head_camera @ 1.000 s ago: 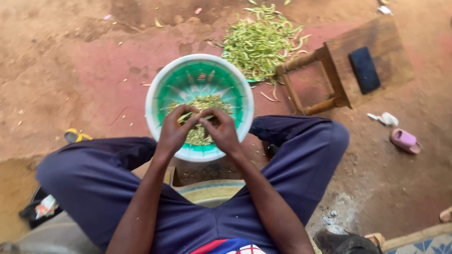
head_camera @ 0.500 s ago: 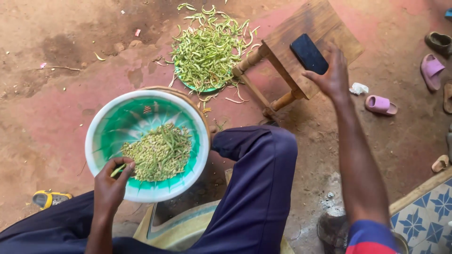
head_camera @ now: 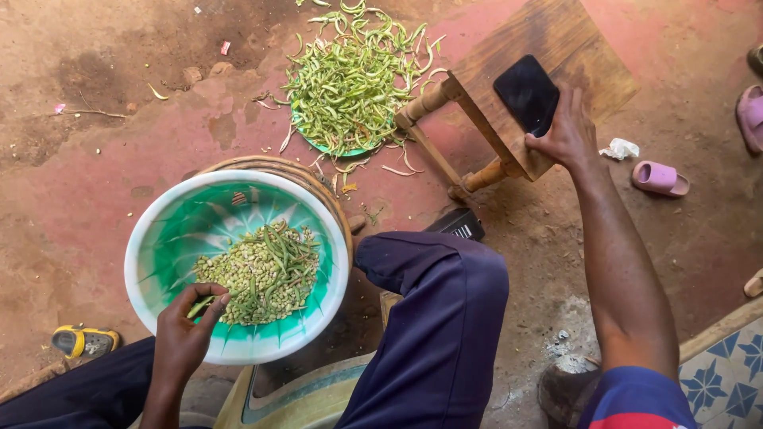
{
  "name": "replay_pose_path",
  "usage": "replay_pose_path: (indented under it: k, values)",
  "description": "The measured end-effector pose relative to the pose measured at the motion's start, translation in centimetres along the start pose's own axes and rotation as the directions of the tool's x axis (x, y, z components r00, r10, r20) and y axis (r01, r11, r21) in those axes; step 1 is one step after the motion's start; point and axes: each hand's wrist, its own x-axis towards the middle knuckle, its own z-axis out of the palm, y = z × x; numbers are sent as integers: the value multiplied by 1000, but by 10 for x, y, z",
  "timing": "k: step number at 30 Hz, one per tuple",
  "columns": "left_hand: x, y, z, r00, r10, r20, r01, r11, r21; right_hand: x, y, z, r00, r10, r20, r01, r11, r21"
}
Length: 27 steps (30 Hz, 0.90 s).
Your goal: Shelling green beans by hand into a plastic bowl
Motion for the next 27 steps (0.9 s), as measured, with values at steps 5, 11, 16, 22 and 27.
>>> replay_pose_path:
  k: [5, 11, 16, 22, 27]
  values:
    - [-1, 0, 1, 999, 37, 12, -37, 999, 20, -14, -13, -12, 998, -37, -59, 42, 996, 83]
    - [-1, -1, 1, 998, 58, 8, -58, 998, 28, -13, -6, -5, 984, -111, -142, 101, 992, -71]
    - [0, 2, 1, 997, 70, 18, -71, 997, 24, -13, -3, -9, 979, -140, -145, 123, 985, -121]
    - [-1, 0, 1, 996, 87, 15, -87, 996, 31, -11, 3, 1, 979, -139, -151, 118, 983, -140]
    - [-1, 0, 2, 998, 67, 13, -68, 997, 40, -15, 4, 4, 966, -176, -190, 151, 979, -140]
